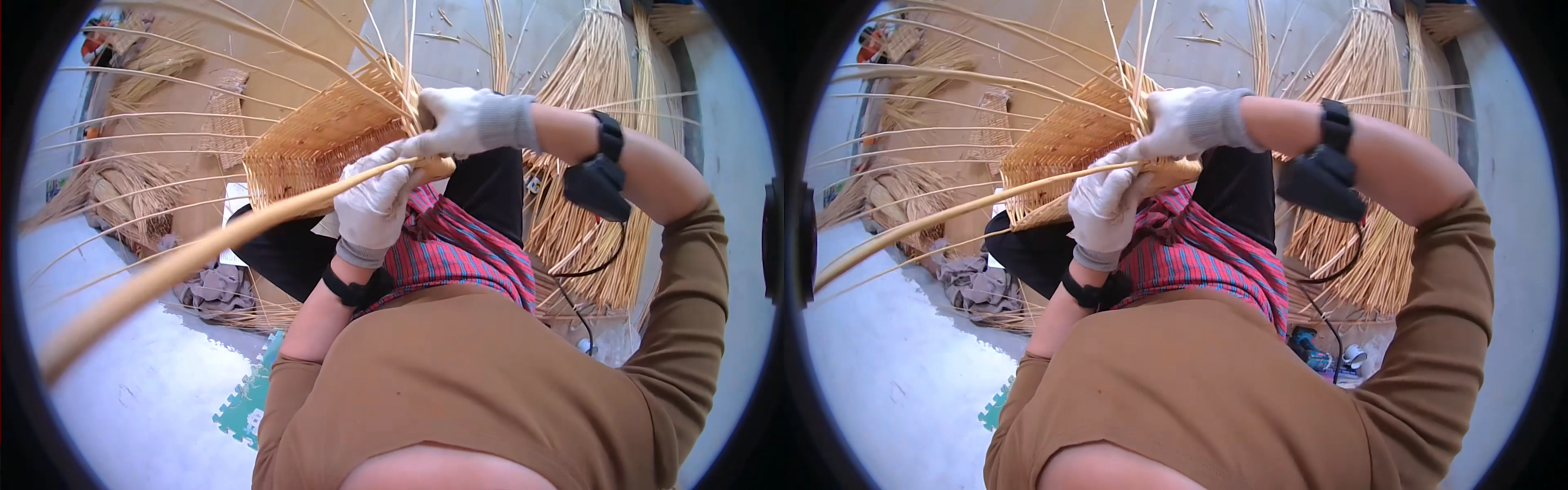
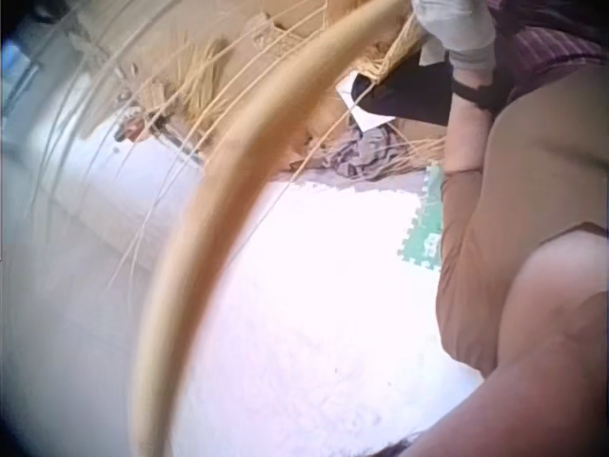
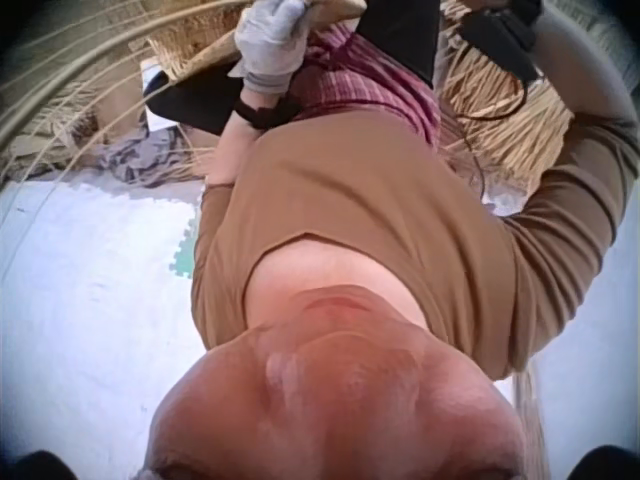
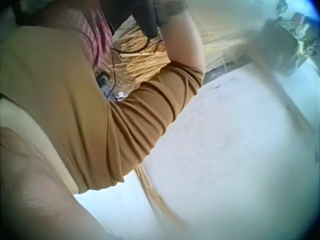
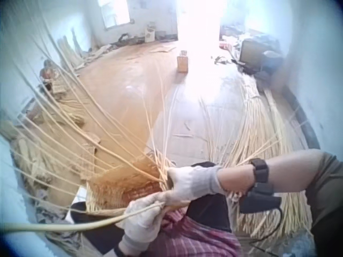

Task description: Weaving the sides and top edges of a rectangular wicker basket using long plant fibers.

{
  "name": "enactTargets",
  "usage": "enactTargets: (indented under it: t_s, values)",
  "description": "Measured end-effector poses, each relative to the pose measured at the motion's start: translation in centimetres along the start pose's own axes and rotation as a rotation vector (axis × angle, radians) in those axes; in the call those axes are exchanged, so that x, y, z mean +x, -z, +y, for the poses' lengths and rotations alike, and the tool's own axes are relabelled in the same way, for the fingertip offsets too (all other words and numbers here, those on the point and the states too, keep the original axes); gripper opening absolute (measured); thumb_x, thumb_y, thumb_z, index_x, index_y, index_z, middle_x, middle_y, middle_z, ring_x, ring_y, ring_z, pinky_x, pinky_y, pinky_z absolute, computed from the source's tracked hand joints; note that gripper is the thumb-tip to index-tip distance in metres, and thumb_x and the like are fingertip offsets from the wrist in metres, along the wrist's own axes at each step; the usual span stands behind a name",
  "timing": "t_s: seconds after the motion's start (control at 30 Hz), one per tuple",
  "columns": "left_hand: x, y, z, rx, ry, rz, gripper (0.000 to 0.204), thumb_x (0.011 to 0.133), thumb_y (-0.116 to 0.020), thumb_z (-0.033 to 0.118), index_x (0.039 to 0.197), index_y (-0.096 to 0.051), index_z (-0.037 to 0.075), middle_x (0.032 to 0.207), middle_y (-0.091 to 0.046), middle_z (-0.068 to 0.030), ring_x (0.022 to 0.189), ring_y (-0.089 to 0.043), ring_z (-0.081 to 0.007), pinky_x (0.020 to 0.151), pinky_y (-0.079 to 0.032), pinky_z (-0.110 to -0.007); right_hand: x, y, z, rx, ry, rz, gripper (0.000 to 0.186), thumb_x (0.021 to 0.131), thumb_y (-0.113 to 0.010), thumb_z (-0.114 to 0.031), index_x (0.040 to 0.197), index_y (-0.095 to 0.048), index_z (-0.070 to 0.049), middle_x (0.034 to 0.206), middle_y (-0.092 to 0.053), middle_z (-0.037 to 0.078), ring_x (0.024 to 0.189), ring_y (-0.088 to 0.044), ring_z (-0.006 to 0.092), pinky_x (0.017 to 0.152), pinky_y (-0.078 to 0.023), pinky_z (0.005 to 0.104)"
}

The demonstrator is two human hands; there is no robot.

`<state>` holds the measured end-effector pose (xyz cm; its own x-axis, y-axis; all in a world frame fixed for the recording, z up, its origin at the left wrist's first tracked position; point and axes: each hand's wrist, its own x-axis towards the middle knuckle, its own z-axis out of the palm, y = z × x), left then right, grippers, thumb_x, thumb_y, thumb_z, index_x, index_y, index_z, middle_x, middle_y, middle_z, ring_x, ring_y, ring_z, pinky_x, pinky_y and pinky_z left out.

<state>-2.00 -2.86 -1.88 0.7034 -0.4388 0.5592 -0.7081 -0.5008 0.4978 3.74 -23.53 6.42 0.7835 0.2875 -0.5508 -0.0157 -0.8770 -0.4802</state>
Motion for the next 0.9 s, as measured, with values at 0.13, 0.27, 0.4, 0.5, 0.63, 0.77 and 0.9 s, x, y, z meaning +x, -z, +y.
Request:
enactTargets:
  t_s: [0.13,0.27,0.4,0.5,0.63,0.77,0.9]
  values:
    - [-0.4,-0.4,-0.9,0.020,-0.045,-0.002,0.022,0.082,-0.078,0.004,0.103,-0.073,0.008,0.110,-0.076,-0.0130,0.094,-0.071,-0.0355,0.080,-0.055,-0.044,2.0,-1.9,-0.1,0.116,-0.051,0.070,0.059,0.084,-0.068,-0.045,0.111,-0.068,0.007,0.097,-0.076,0.023,0.090,-0.077,0.0302,0.082,-0.060,0.0409]
    - [0.1,0.2,-1.0,0.022,0.075,-0.130,0.020,0.083,-0.074,0.004,0.102,-0.073,0.008,0.095,-0.073,-0.0153,0.088,-0.069,-0.0379,0.079,-0.053,-0.047,3.6,-3.4,-0.8,0.031,-0.058,0.195,0.052,0.088,-0.063,-0.042,0.113,-0.069,0.003,0.100,-0.076,0.021,0.094,-0.076,0.0347,0.085,-0.059,0.0409]
    - [-0.2,-1.0,-1.9,-0.117,0.172,-0.010,0.024,0.080,-0.076,0.000,0.102,-0.074,0.009,0.095,-0.074,-0.0138,0.089,-0.070,-0.0355,0.082,-0.054,-0.043,1.8,-2.7,1.0,0.088,0.074,0.235,0.057,0.090,-0.067,-0.053,0.111,-0.064,0.000,0.100,-0.072,0.022,0.096,-0.071,0.0352,0.086,-0.056,0.0418]
    - [-0.2,0.0,-1.1,-0.169,0.205,0.009,0.028,0.077,-0.078,-0.003,0.102,-0.074,0.009,0.096,-0.075,-0.0120,0.089,-0.071,-0.0334,0.082,-0.054,-0.042,0.4,-2.6,2.9,0.142,0.299,0.195,0.066,0.089,-0.070,-0.064,0.103,-0.062,0.001,0.087,-0.066,0.015,0.085,-0.066,0.0256,0.079,-0.053,0.0396]
    - [0.0,0.0,-0.8,-0.144,0.148,0.008,0.027,0.075,-0.080,0.001,0.099,-0.074,0.011,0.093,-0.074,-0.0095,0.087,-0.071,-0.0314,0.080,-0.053,-0.041,0.3,-2.5,1.3,0.125,0.248,0.174,0.079,0.083,-0.069,-0.076,0.094,-0.066,0.002,0.084,-0.067,0.018,0.083,-0.068,0.0293,0.077,-0.053,0.0408]
    - [-0.3,-0.7,-1.7,-0.171,0.037,0.098,0.025,0.073,-0.080,0.005,0.096,-0.074,0.012,0.089,-0.074,-0.0077,0.088,-0.071,-0.0314,0.080,-0.052,-0.041,1.8,-4.1,0.8,0.181,0.125,0.301,0.076,0.087,-0.063,-0.075,0.088,-0.072,0.001,0.079,-0.070,0.021,0.081,-0.071,0.0341,0.076,-0.055,0.0434]
    - [0.0,0.6,-2.1,-0.175,0.114,-0.015,0.016,0.083,-0.078,0.009,0.098,-0.074,0.009,0.092,-0.075,-0.0088,0.086,-0.072,-0.0251,0.080,-0.053,-0.038,2.3,-5.8,1.0,0.260,0.072,0.383,0.060,0.095,-0.064,-0.059,0.091,-0.075,0.000,0.077,-0.070,0.022,0.077,-0.071,0.0349,0.074,-0.055,0.0429]
